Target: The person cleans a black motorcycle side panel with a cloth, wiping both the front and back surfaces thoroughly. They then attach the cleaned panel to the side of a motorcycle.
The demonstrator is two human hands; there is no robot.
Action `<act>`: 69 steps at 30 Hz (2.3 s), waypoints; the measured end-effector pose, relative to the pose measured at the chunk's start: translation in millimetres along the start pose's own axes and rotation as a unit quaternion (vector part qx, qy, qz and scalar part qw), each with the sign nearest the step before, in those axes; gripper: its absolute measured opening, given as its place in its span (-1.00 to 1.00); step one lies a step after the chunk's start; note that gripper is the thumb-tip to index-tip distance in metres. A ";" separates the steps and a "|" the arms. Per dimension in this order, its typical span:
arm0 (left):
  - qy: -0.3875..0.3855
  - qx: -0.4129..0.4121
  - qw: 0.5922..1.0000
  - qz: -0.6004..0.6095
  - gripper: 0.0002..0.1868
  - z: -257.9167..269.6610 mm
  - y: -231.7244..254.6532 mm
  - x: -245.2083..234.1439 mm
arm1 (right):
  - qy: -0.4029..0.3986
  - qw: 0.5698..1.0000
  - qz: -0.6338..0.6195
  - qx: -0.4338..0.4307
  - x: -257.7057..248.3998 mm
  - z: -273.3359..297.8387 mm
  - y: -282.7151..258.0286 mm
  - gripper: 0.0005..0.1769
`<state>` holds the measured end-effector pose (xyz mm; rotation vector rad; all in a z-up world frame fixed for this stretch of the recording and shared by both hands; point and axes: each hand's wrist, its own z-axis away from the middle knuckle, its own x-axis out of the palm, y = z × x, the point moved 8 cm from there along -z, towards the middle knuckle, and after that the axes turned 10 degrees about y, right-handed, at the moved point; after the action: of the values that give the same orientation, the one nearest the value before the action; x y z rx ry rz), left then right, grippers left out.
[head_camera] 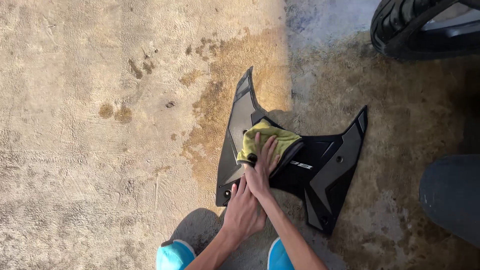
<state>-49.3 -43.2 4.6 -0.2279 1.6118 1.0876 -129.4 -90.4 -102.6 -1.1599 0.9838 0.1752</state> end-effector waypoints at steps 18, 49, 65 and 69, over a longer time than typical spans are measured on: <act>-0.077 -0.042 0.990 0.109 -0.46 -6.0 -18.4 -17.5 | -0.264 0.728 -0.572 0.272 8.2 -58.7 -163.2 -0.14; -0.151 -0.144 0.976 0.055 -0.41 -162.9 -122.6 -6.9 | -0.303 0.928 -0.037 -0.214 -3.8 116.8 -107.8 0.00; -0.087 -0.009 0.969 -0.232 -0.06 -24.7 -61.4 36.0 | 0.154 0.657 -0.627 0.389 -299.6 107.9 65.9 -0.53; -0.163 0.045 0.937 -0.306 -0.39 -29.3 -49.7 37.9 | 0.234 0.624 -0.680 0.305 -338.3 94.7 91.8 -0.52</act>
<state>-50.5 -77.9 -55.0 -0.4316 1.1684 0.5316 -329.9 147.5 84.7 -1.0124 0.2677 -1.6495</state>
